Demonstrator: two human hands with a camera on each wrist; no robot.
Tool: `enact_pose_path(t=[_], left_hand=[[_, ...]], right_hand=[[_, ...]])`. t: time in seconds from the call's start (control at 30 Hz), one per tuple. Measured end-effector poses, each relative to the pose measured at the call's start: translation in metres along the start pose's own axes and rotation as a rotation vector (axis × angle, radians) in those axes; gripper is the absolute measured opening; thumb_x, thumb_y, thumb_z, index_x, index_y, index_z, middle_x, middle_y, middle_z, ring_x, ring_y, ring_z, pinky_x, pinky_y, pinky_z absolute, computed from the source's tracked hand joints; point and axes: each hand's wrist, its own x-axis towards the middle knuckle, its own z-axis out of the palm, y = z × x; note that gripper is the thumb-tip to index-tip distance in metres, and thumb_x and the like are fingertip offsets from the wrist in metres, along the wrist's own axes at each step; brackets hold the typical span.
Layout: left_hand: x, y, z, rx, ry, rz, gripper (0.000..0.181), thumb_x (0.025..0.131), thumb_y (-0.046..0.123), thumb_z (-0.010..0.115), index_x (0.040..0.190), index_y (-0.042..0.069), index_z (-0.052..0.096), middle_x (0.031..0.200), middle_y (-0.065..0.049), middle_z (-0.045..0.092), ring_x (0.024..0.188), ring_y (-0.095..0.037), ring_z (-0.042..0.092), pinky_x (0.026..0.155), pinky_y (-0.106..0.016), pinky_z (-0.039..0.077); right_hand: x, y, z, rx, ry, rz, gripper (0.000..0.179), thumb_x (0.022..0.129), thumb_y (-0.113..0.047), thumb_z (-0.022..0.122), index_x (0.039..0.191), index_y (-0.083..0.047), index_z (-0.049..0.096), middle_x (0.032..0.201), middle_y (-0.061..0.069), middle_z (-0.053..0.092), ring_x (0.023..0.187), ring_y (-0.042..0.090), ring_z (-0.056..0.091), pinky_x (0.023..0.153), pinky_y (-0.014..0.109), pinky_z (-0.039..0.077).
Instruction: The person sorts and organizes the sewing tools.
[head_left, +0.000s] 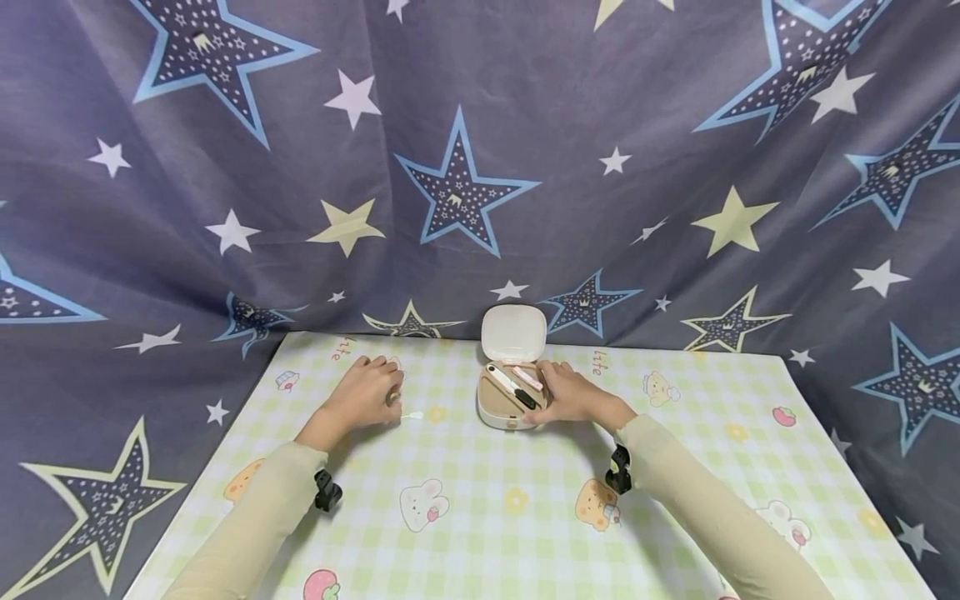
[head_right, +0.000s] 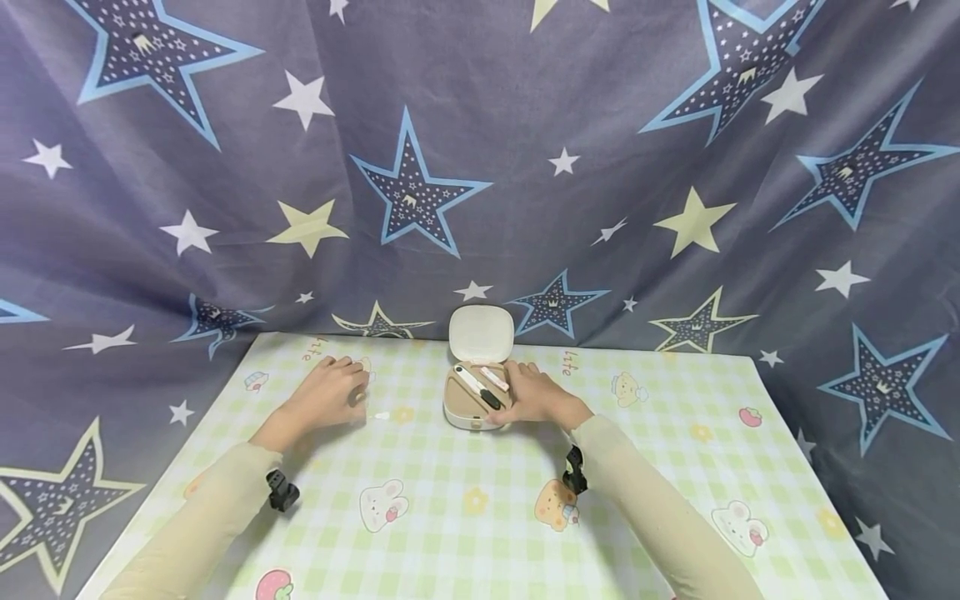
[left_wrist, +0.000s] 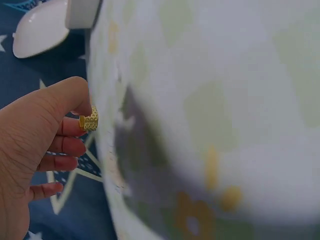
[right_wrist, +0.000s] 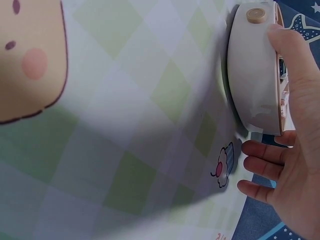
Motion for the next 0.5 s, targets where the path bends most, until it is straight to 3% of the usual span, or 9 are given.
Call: enact_pose_path(t=[0.17,0.5], left_hand=[[0.013,0.009,-0.011,0.016,0.052,0.059,0.013,0.072,0.024,0.069,0.079,0.018,0.06,0.078,0.004,0.058,0.078,-0.02,0.051,0.077,-0.042,0.04],[0.048,0.045,-0.038,0.001,0.066,0.174,0.014,0.076,0.024,0.07,0.084,0.016,0.061,0.08,0.003,0.057,0.08,-0.019,0.048,0.079,-0.042,0.038]], right_hand=[[-0.001,-0.001,0.0,0.002,0.007,-0.004,0.091,0.073,-0.059,0.084,0.135,-0.005,0.044,0.119,0.013,0.058,0.107,0.026,0.05,0.094,0.047,0.048],[0.001,0.0,0.001,-0.011,0.008,-0.009,0.09,0.073,-0.06,0.083,0.134,-0.005,0.045,0.115,0.011,0.058,0.103,0.024,0.049,0.09,0.043,0.047]])
